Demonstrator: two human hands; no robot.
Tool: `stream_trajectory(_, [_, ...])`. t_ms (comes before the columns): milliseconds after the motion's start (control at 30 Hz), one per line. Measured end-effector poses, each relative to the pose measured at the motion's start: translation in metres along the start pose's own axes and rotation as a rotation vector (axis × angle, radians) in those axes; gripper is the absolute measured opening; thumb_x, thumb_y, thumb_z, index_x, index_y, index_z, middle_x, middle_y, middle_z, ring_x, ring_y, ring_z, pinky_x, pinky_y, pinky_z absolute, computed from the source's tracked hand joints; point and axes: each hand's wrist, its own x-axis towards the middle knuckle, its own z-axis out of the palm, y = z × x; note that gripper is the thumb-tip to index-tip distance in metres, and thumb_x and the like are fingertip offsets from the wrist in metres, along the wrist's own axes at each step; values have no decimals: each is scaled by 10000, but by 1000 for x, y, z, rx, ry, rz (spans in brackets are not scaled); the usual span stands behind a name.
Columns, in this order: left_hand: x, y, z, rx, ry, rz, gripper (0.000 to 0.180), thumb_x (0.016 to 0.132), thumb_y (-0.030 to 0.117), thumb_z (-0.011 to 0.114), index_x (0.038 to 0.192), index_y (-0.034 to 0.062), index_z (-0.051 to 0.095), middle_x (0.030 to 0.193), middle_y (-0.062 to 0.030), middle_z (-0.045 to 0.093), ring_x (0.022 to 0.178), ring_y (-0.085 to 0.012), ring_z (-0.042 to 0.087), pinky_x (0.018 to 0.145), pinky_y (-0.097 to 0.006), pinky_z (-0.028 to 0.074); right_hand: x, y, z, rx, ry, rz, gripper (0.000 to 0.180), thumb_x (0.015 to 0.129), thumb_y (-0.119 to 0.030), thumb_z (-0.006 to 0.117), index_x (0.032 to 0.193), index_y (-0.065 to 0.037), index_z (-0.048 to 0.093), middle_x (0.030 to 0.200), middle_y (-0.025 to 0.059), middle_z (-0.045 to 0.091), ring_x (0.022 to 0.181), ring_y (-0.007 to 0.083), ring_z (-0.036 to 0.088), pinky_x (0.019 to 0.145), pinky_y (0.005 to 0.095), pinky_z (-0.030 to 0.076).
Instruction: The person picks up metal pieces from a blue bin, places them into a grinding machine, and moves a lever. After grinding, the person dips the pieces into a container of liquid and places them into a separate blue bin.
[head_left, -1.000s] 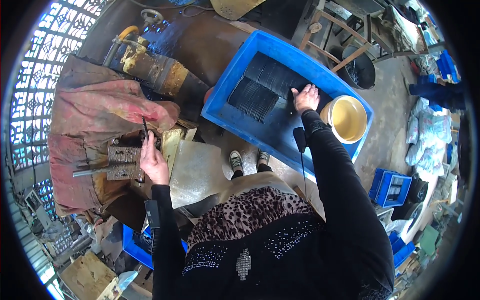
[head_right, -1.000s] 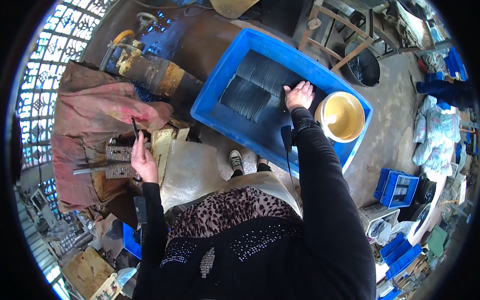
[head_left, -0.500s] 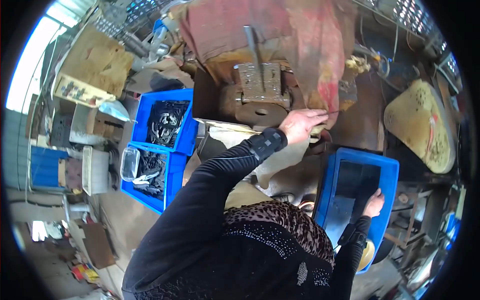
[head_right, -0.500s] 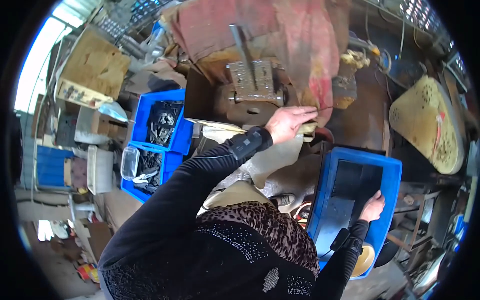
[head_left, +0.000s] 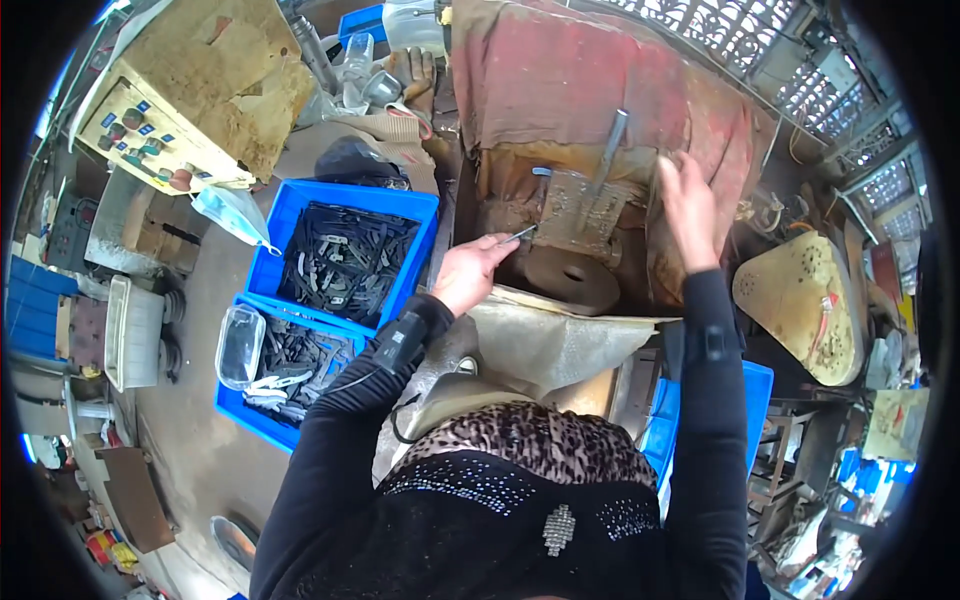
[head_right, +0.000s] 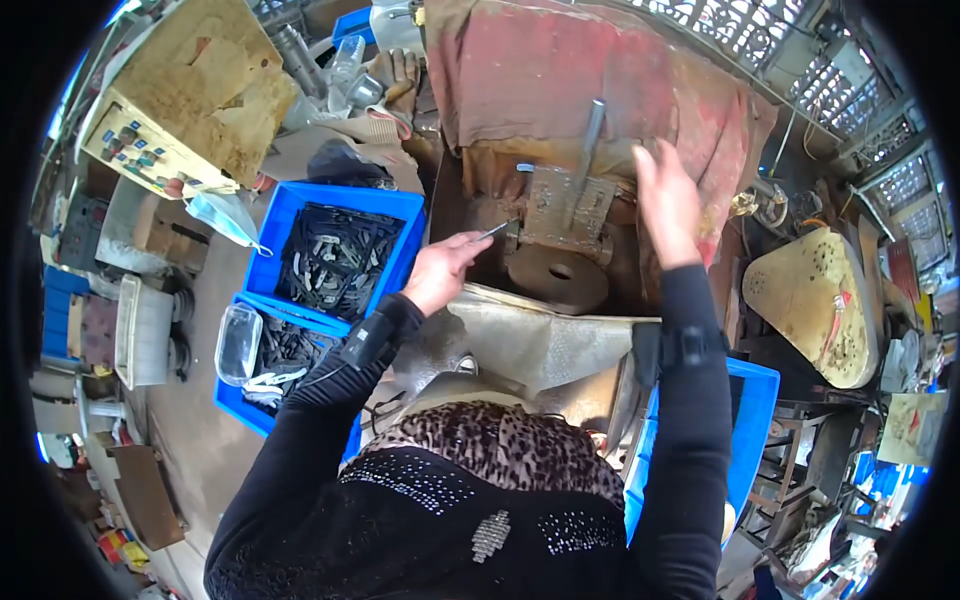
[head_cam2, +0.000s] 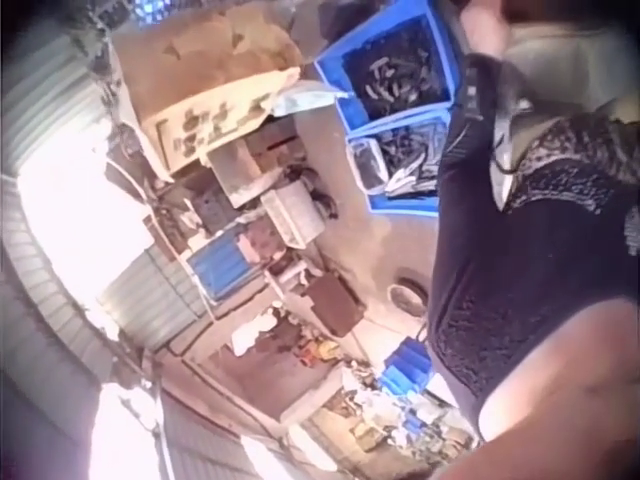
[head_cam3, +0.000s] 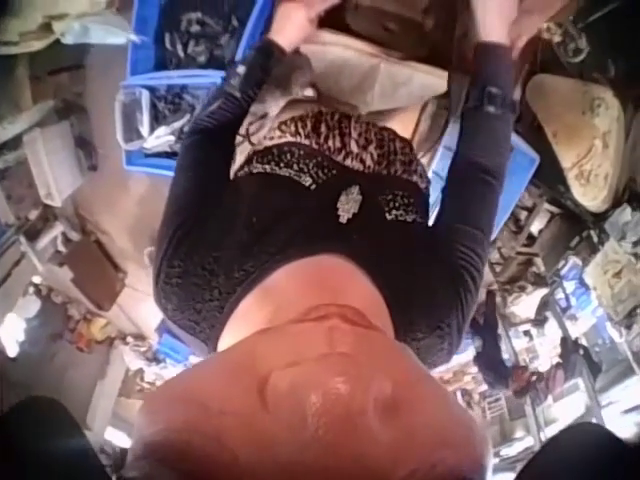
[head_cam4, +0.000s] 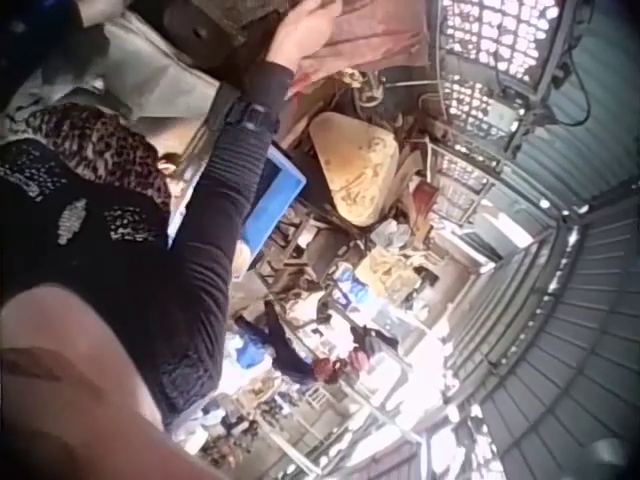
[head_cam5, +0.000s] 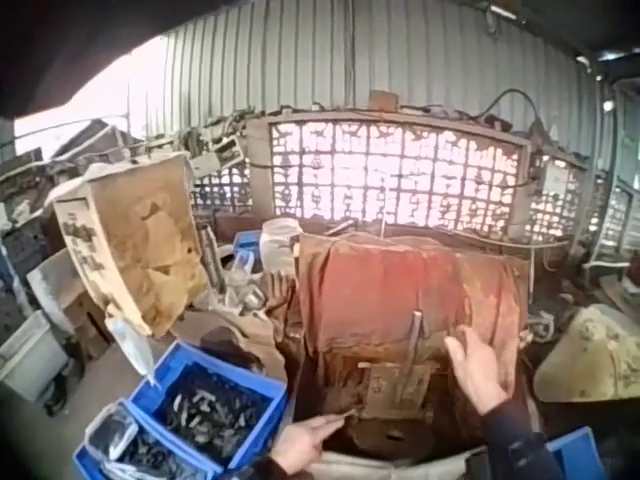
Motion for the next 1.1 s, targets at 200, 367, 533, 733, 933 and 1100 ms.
stream_trajectory(200, [-9,-22,-9,110,1,106,545,700,-88,554,1221,52,630,1185,-174,624,962,-346,652,765,-337,561,50,-69,70,-275,-84,84,584,959,-530,476,1195,0,544,1035,276,665,1011,433,630,868,491,486])
stream_trajectory(367, [-15,-23,-9,117,-55,88,520,698,-32,571,1212,31,619,1055,-152,623,865,-337,645,693,-366,541,65,-73,87,-387,-94,157,488,985,-474,429,1067,-7,544,957,258,683,955,436,653,836,518,495])
stream_trajectory(533, [-14,-20,-13,127,-116,18,500,706,-31,566,1201,22,616,947,-131,580,788,-323,627,653,-398,522,69,-73,89,-432,-129,203,448,997,-439,410,1034,-10,534,966,263,680,954,438,652,831,524,494])
stream_trajectory(733, [-11,-18,-12,137,-98,-14,485,692,-48,574,1168,21,636,907,-136,576,772,-318,621,641,-391,520,71,-77,82,-383,-166,192,432,993,-430,422,1071,-20,537,993,263,676,984,437,642,844,515,489])
stream_trajectory(933, [1,-20,-14,6,19,-21,484,673,-107,554,1130,13,656,878,-155,597,756,-302,621,639,-384,518,62,-51,61,-130,-169,14,436,960,-464,501,1039,-42,577,988,248,674,1015,424,625,862,500,474])
stream_trajectory(1100, [36,-15,-24,-83,51,-137,504,680,-147,522,1145,6,646,930,-173,630,780,-301,633,676,-387,524,-13,-45,21,89,-189,-3,340,941,-385,591,983,-47,572,904,220,678,799,386,660,710,452,506])
